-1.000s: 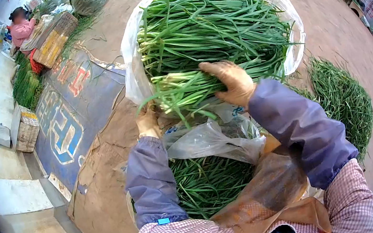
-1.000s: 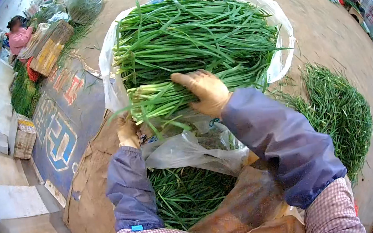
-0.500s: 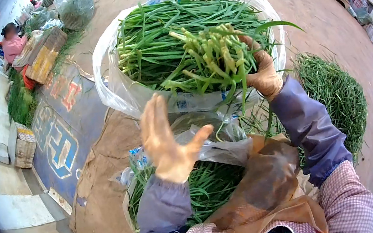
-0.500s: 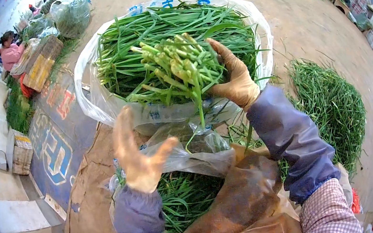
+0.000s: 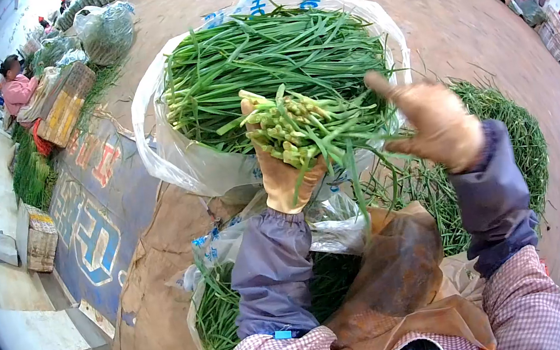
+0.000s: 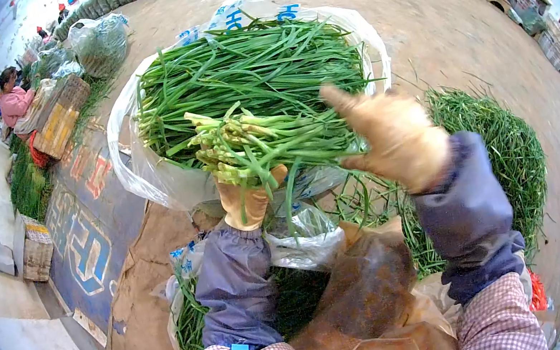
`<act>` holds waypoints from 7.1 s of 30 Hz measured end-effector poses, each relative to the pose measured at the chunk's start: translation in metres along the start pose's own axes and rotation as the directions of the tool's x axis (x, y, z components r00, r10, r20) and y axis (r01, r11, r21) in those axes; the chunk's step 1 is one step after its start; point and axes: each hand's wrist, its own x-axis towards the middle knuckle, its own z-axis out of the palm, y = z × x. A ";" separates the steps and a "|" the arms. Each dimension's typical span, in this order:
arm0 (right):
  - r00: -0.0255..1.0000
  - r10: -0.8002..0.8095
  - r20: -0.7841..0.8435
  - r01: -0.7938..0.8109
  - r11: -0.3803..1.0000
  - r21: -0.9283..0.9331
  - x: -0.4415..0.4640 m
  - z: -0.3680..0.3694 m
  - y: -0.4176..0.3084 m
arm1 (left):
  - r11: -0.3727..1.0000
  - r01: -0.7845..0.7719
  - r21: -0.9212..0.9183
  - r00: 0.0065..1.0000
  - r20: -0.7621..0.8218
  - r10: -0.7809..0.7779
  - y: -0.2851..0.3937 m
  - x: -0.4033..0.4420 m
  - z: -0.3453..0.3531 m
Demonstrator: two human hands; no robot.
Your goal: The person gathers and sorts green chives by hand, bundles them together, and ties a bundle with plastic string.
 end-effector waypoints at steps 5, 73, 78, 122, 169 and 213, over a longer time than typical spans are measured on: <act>0.746 -0.504 -0.435 0.645 0.708 0.287 0.017 0.013 0.009 | 0.754 0.355 -0.552 0.933 0.166 -0.319 0.022 0.013 0.027; 0.865 0.352 0.358 0.273 -0.928 0.254 -0.319 0.222 0.066 | 0.039 0.900 0.435 -0.138 0.368 -0.920 0.054 -0.178 0.289; 0.769 0.222 0.600 0.192 -0.975 0.114 -0.293 0.247 0.079 | -0.374 0.713 0.593 -0.551 0.143 -0.822 0.006 -0.137 0.317; 0.554 0.767 -0.323 0.676 -0.188 0.713 -0.249 0.163 0.067 | 0.183 0.859 0.478 0.098 0.196 -0.976 0.157 -0.148 0.176; 0.769 0.328 -0.548 -0.057 0.890 0.452 -0.276 0.159 0.126 | 0.449 0.425 0.786 0.309 0.340 -0.888 0.135 -0.175 0.154; 0.657 0.742 -0.134 -0.087 0.250 0.964 -0.329 0.166 0.085 | 0.372 0.656 0.657 0.197 0.327 -0.924 0.124 -0.182 0.138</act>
